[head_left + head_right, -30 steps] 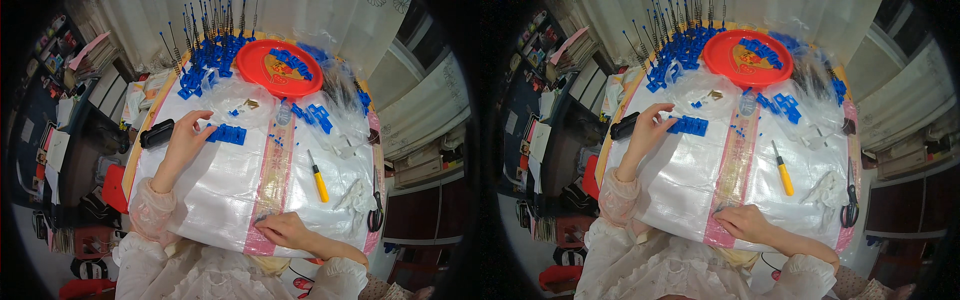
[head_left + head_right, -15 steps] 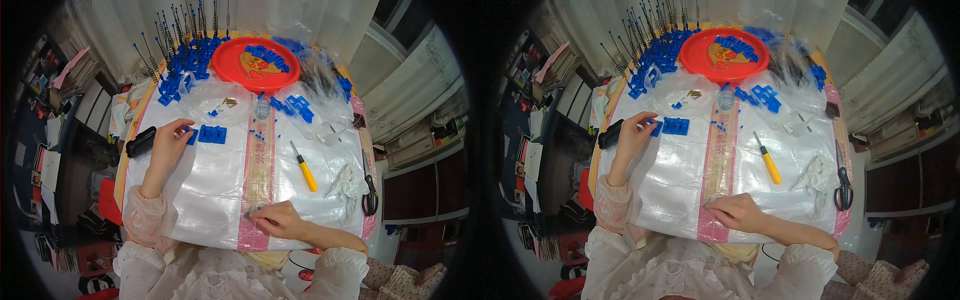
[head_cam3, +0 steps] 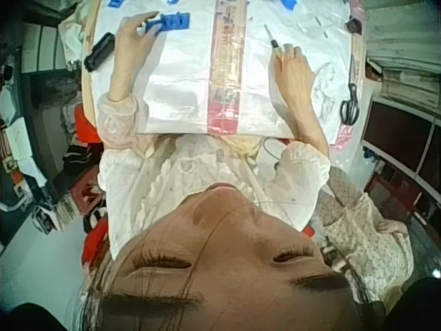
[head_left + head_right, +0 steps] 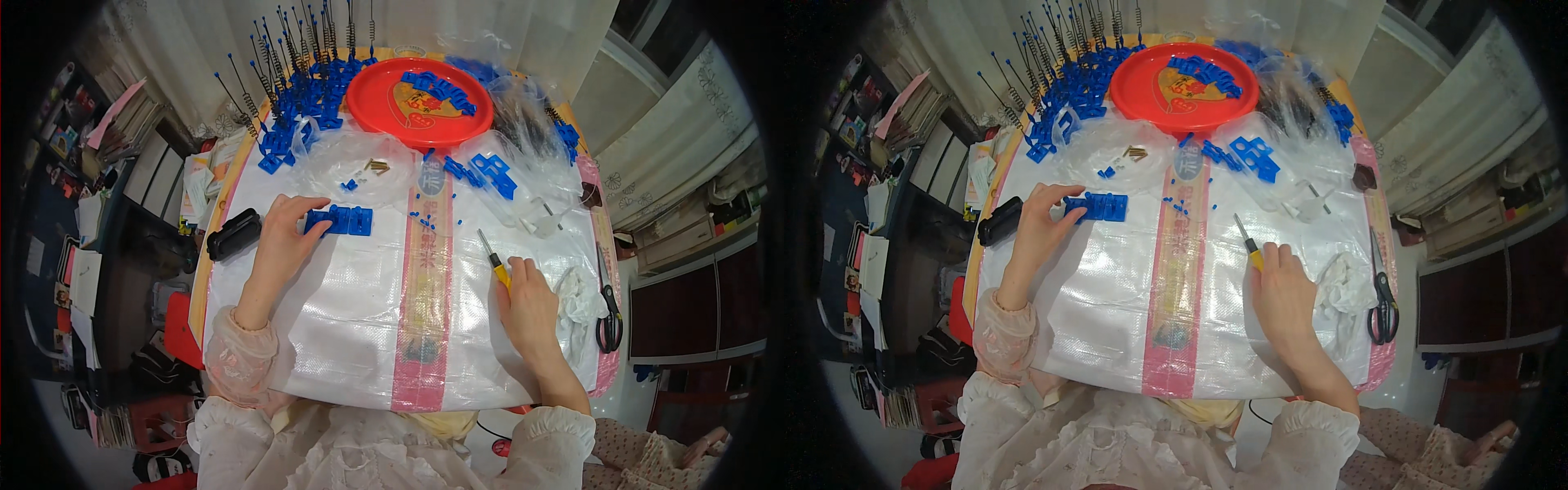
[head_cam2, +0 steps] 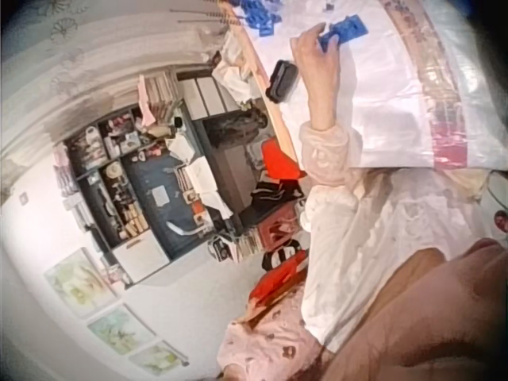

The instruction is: Assembling small mechanical components including springs, rods, and plastic housings using a screwdriver.

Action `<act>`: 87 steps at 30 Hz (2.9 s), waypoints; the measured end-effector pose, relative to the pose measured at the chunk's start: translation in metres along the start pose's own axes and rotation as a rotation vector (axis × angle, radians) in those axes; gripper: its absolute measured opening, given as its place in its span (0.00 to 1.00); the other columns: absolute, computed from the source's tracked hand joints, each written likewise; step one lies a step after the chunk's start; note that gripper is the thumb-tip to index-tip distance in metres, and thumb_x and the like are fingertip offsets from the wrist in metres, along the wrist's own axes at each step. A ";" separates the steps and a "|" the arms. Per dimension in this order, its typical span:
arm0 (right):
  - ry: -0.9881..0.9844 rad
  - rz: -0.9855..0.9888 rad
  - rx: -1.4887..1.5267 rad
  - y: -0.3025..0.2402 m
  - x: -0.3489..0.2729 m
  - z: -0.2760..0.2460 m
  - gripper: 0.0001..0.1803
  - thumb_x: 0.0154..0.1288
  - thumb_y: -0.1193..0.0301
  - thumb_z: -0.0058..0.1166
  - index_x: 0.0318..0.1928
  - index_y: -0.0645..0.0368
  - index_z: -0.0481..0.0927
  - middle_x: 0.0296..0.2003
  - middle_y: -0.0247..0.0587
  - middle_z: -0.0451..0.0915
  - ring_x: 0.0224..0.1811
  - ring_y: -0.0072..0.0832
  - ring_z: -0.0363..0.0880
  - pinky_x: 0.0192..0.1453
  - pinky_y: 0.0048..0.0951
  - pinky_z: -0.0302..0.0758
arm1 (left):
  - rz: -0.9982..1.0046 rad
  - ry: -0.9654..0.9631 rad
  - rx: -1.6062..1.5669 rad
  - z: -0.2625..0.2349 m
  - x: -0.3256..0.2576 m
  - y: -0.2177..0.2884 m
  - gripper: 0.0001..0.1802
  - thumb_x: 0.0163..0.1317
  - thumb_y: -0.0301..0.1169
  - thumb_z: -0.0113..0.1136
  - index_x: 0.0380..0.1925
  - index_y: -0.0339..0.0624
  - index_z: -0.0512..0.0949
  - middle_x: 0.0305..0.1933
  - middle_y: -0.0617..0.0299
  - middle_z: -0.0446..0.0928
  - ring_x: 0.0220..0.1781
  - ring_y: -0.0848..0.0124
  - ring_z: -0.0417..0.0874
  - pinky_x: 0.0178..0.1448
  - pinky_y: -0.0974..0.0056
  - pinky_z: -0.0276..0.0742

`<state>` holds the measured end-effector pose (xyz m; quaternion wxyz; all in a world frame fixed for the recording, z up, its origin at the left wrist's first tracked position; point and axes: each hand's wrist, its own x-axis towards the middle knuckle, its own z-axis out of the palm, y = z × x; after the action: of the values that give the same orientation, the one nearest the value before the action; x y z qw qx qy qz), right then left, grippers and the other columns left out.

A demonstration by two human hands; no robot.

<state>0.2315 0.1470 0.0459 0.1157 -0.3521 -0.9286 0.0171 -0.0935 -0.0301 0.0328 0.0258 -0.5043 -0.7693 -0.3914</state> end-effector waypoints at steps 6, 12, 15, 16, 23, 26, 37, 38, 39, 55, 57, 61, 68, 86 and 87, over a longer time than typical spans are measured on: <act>-0.077 -0.024 0.087 0.000 -0.002 0.002 0.18 0.61 0.74 0.59 0.51 0.60 0.70 0.37 0.45 0.77 0.35 0.43 0.83 0.33 0.43 0.78 | -0.083 -0.011 -0.031 0.001 -0.001 -0.006 0.17 0.52 0.23 0.70 0.45 0.42 0.85 0.37 0.60 0.84 0.32 0.65 0.77 0.41 0.62 0.76; -0.212 -0.057 0.243 -0.011 -0.005 -0.008 0.22 0.63 0.72 0.59 0.55 0.61 0.69 0.36 0.49 0.81 0.33 0.48 0.83 0.34 0.46 0.77 | -0.118 -0.015 -0.066 0.000 0.000 -0.004 0.16 0.53 0.22 0.69 0.44 0.40 0.85 0.35 0.57 0.84 0.29 0.66 0.78 0.37 0.64 0.76; -0.237 -0.053 0.262 -0.012 -0.004 -0.007 0.23 0.65 0.69 0.59 0.57 0.61 0.69 0.36 0.50 0.82 0.33 0.48 0.84 0.33 0.45 0.77 | -0.115 -0.016 -0.068 -0.001 0.000 -0.005 0.15 0.53 0.22 0.69 0.44 0.39 0.85 0.35 0.56 0.84 0.28 0.67 0.79 0.36 0.64 0.76; -0.240 -0.043 0.273 -0.012 -0.005 -0.007 0.23 0.66 0.67 0.59 0.57 0.61 0.69 0.36 0.50 0.82 0.33 0.48 0.84 0.33 0.45 0.77 | -0.120 -0.021 -0.071 0.000 -0.001 -0.004 0.15 0.54 0.22 0.69 0.44 0.39 0.85 0.34 0.56 0.84 0.28 0.67 0.79 0.36 0.64 0.76; -0.236 -0.040 0.291 -0.013 -0.005 -0.008 0.27 0.67 0.61 0.60 0.60 0.60 0.68 0.37 0.50 0.83 0.33 0.48 0.84 0.33 0.44 0.76 | -0.140 -0.032 -0.098 -0.001 -0.001 -0.007 0.16 0.55 0.23 0.69 0.45 0.39 0.84 0.33 0.55 0.84 0.28 0.68 0.79 0.35 0.66 0.76; -0.240 -0.035 0.290 -0.013 -0.005 -0.007 0.26 0.68 0.61 0.60 0.60 0.60 0.68 0.37 0.50 0.83 0.33 0.48 0.84 0.33 0.44 0.76 | -0.165 -0.067 -0.064 -0.007 -0.001 0.005 0.20 0.54 0.20 0.69 0.49 0.40 0.84 0.37 0.61 0.84 0.30 0.75 0.76 0.37 0.71 0.74; -0.216 -0.061 0.295 -0.008 -0.007 0.000 0.26 0.68 0.63 0.58 0.61 0.62 0.68 0.37 0.51 0.83 0.33 0.48 0.84 0.34 0.45 0.78 | -0.137 -0.061 -0.094 -0.002 -0.001 -0.009 0.18 0.54 0.19 0.69 0.48 0.40 0.84 0.34 0.58 0.84 0.30 0.71 0.79 0.36 0.68 0.77; -0.215 -0.064 0.295 -0.008 -0.007 0.000 0.26 0.68 0.63 0.58 0.61 0.62 0.68 0.37 0.51 0.83 0.33 0.48 0.84 0.34 0.45 0.78 | -0.142 -0.058 -0.096 -0.002 -0.001 -0.009 0.18 0.55 0.19 0.68 0.47 0.39 0.84 0.34 0.58 0.84 0.30 0.72 0.80 0.37 0.68 0.77; -0.215 -0.066 0.296 -0.008 -0.007 0.000 0.26 0.68 0.63 0.58 0.61 0.62 0.68 0.37 0.51 0.83 0.33 0.48 0.84 0.34 0.45 0.78 | -0.148 -0.043 -0.114 0.000 -0.001 -0.010 0.18 0.55 0.19 0.68 0.47 0.39 0.84 0.34 0.57 0.84 0.31 0.71 0.81 0.37 0.69 0.78; -0.128 -0.027 0.211 -0.006 -0.002 -0.002 0.25 0.64 0.70 0.57 0.61 0.57 0.68 0.30 0.48 0.83 0.27 0.47 0.83 0.30 0.46 0.76 | -0.197 0.011 -0.103 0.000 -0.002 -0.005 0.15 0.60 0.21 0.63 0.48 0.39 0.82 0.35 0.52 0.85 0.32 0.68 0.86 0.36 0.67 0.83; -0.128 -0.012 0.202 -0.006 -0.001 -0.003 0.26 0.64 0.69 0.56 0.61 0.58 0.67 0.29 0.49 0.83 0.27 0.47 0.83 0.29 0.46 0.76 | -0.192 -0.001 -0.113 -0.001 -0.002 -0.003 0.15 0.60 0.20 0.64 0.48 0.40 0.82 0.36 0.53 0.85 0.32 0.68 0.86 0.36 0.67 0.82; -0.202 0.045 0.124 -0.002 0.000 -0.003 0.26 0.64 0.68 0.56 0.61 0.59 0.68 0.28 0.49 0.83 0.26 0.47 0.83 0.29 0.46 0.76 | -0.180 -0.034 -0.115 0.000 0.000 -0.002 0.17 0.58 0.20 0.65 0.49 0.40 0.82 0.38 0.54 0.85 0.31 0.69 0.84 0.36 0.68 0.81; -0.070 0.093 -0.101 0.019 -0.005 -0.007 0.23 0.62 0.67 0.59 0.56 0.59 0.72 0.26 0.44 0.82 0.27 0.43 0.84 0.29 0.43 0.78 | -0.176 -0.004 -0.098 -0.005 -0.002 0.003 0.18 0.56 0.19 0.65 0.49 0.40 0.82 0.39 0.56 0.85 0.30 0.70 0.82 0.34 0.69 0.78; 0.107 0.358 -0.245 0.040 -0.034 -0.082 0.22 0.63 0.61 0.63 0.56 0.53 0.77 0.33 0.44 0.83 0.37 0.43 0.84 0.39 0.44 0.78 | -0.129 0.039 -0.178 -0.001 -0.003 0.000 0.17 0.60 0.19 0.62 0.50 0.39 0.82 0.42 0.55 0.84 0.34 0.67 0.85 0.41 0.66 0.81; 0.135 0.428 -0.262 0.048 -0.032 -0.093 0.20 0.64 0.62 0.63 0.54 0.51 0.78 0.30 0.43 0.83 0.35 0.43 0.84 0.40 0.44 0.77 | -0.129 0.050 -0.174 -0.002 -0.003 -0.001 0.16 0.61 0.19 0.62 0.50 0.39 0.82 0.42 0.55 0.84 0.34 0.68 0.85 0.41 0.66 0.81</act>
<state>0.3074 0.1576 0.1245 0.1244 -0.5528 -0.8176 -0.1026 -0.0935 -0.0334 0.0321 -0.0242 -0.4443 -0.7623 -0.4700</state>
